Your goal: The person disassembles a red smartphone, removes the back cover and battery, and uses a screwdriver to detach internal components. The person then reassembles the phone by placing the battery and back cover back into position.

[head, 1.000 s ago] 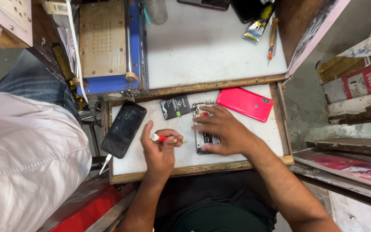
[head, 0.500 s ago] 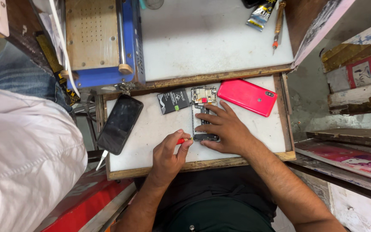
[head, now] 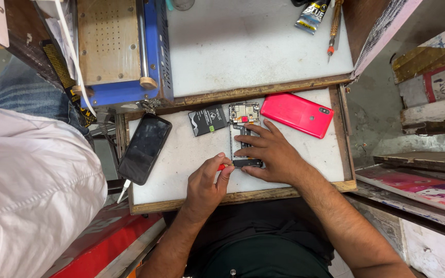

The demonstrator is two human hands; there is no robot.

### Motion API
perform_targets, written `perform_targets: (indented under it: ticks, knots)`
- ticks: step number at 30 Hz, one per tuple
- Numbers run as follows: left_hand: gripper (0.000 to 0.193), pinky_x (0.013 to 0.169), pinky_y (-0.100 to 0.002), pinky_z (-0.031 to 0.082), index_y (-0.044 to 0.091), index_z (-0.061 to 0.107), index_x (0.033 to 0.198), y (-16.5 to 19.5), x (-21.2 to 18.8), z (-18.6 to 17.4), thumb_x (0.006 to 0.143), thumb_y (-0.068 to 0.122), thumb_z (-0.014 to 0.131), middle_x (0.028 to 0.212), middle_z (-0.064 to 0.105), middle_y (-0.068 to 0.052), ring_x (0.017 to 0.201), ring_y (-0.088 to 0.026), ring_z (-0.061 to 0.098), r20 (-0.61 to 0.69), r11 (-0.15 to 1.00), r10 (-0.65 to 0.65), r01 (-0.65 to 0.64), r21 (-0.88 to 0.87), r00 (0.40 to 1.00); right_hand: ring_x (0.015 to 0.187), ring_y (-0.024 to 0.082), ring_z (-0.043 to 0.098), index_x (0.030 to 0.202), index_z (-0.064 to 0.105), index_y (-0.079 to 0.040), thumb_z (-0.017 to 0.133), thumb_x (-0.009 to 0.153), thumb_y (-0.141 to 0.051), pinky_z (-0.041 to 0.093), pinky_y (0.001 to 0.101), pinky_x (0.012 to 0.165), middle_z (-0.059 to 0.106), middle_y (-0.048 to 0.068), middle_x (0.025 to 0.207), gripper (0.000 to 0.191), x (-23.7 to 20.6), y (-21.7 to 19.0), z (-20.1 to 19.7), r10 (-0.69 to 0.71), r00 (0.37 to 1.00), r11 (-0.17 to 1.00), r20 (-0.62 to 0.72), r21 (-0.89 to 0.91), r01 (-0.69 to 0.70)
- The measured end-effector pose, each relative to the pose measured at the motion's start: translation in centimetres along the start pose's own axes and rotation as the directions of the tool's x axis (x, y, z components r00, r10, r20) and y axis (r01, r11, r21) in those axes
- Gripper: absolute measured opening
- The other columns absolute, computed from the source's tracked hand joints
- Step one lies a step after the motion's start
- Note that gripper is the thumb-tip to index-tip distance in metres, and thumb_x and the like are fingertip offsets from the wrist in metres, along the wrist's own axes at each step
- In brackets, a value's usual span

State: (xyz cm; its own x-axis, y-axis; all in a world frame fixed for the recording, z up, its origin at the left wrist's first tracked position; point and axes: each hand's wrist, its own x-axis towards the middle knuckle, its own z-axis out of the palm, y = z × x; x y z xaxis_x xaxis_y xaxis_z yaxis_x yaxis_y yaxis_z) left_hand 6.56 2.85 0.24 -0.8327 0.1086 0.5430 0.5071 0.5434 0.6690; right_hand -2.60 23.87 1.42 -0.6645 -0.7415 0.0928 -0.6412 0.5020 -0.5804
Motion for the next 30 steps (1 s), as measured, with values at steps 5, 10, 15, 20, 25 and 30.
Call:
perform_targets:
  ticks: [5, 10, 15, 20, 25, 30]
  knots:
    - [0.055, 0.08, -0.036, 0.066, 0.006, 0.041, 0.14, -0.07, -0.12, 0.25, 0.096, 0.002, 0.075, 0.101, 0.072, -0.014, 0.094, -0.027, 0.077, -0.027, 1.0, 0.004, -0.003, 0.018, 1.0, 0.144, 0.027, 0.041, 0.111, 0.078, -0.022, 0.085, 0.076, -0.038, 0.018, 0.0601, 0.124, 0.064, 0.002, 0.139, 0.039, 0.03, 0.04, -0.15, -0.015, 1.0, 1.0, 0.002, 0.006, 0.014]
    - [0.056, 0.08, -0.037, 0.065, 0.006, 0.041, 0.139, -0.16, -0.39, 0.39, 0.096, 0.002, 0.075, 0.101, 0.073, -0.015, 0.094, -0.027, 0.076, -0.04, 0.999, -0.008, 0.01, 0.042, 0.999, 0.144, 0.027, 0.041, 0.111, 0.078, -0.022, 0.085, 0.076, -0.038, 0.017, 0.0603, 0.124, 0.063, 0.002, 0.139, 0.039, 0.01, 0.1, -0.11, -0.012, 1.0, 1.0, 0.011, 0.005, 0.012]
    - [0.051, 0.08, -0.036, 0.067, 0.006, 0.042, 0.136, -0.33, -0.56, 0.62, 0.096, 0.002, 0.074, 0.1, 0.073, -0.015, 0.094, -0.027, 0.077, -0.035, 1.0, 0.003, -0.002, 0.023, 0.999, 0.145, 0.027, 0.04, 0.112, 0.078, -0.023, 0.084, 0.077, -0.038, 0.017, 0.0606, 0.124, 0.063, 0.002, 0.14, 0.039, -0.03, 0.15, 0.02, -0.01, 1.0, 1.0, 0.008, 0.007, 0.01]
    - [0.05, 0.08, -0.035, 0.067, 0.006, 0.042, 0.134, -0.47, -0.69, 0.6, 0.097, 0.003, 0.074, 0.099, 0.072, -0.014, 0.094, -0.027, 0.077, -0.035, 0.999, 0.007, -0.006, 0.043, 0.999, 0.145, 0.027, 0.04, 0.112, 0.077, -0.023, 0.084, 0.076, -0.041, 0.017, 0.0606, 0.123, 0.063, 0.002, 0.14, 0.04, 0.0, 0.16, 0.11, 0.003, 1.0, 1.0, 0.02, -0.005, -0.003]
    - [0.051, 0.081, -0.036, 0.067, 0.007, 0.04, 0.135, -0.43, -0.7, 0.55, 0.097, 0.003, 0.074, 0.1, 0.073, -0.015, 0.095, -0.027, 0.077, -0.057, 0.999, 0.026, -0.024, 0.03, 0.998, 0.145, 0.027, 0.04, 0.112, 0.077, -0.023, 0.084, 0.077, -0.04, 0.017, 0.0607, 0.123, 0.063, 0.002, 0.14, 0.04, -0.03, 0.26, 0.18, -0.006, 1.0, 1.0, 0.016, -0.005, 0.006]
    - [0.051, 0.08, -0.036, 0.067, 0.007, 0.042, 0.133, -0.33, -0.66, 0.57, 0.096, 0.002, 0.075, 0.099, 0.073, -0.015, 0.094, -0.027, 0.077, -0.036, 0.997, 0.03, -0.027, 0.069, 0.999, 0.14, 0.028, 0.049, 0.111, 0.078, -0.02, 0.083, 0.081, -0.03, 0.026, 0.0579, 0.121, 0.066, 0.004, 0.137, 0.033, -0.54, 0.7, 0.04, -0.059, 0.994, 0.997, -0.097, 0.039, 0.063]
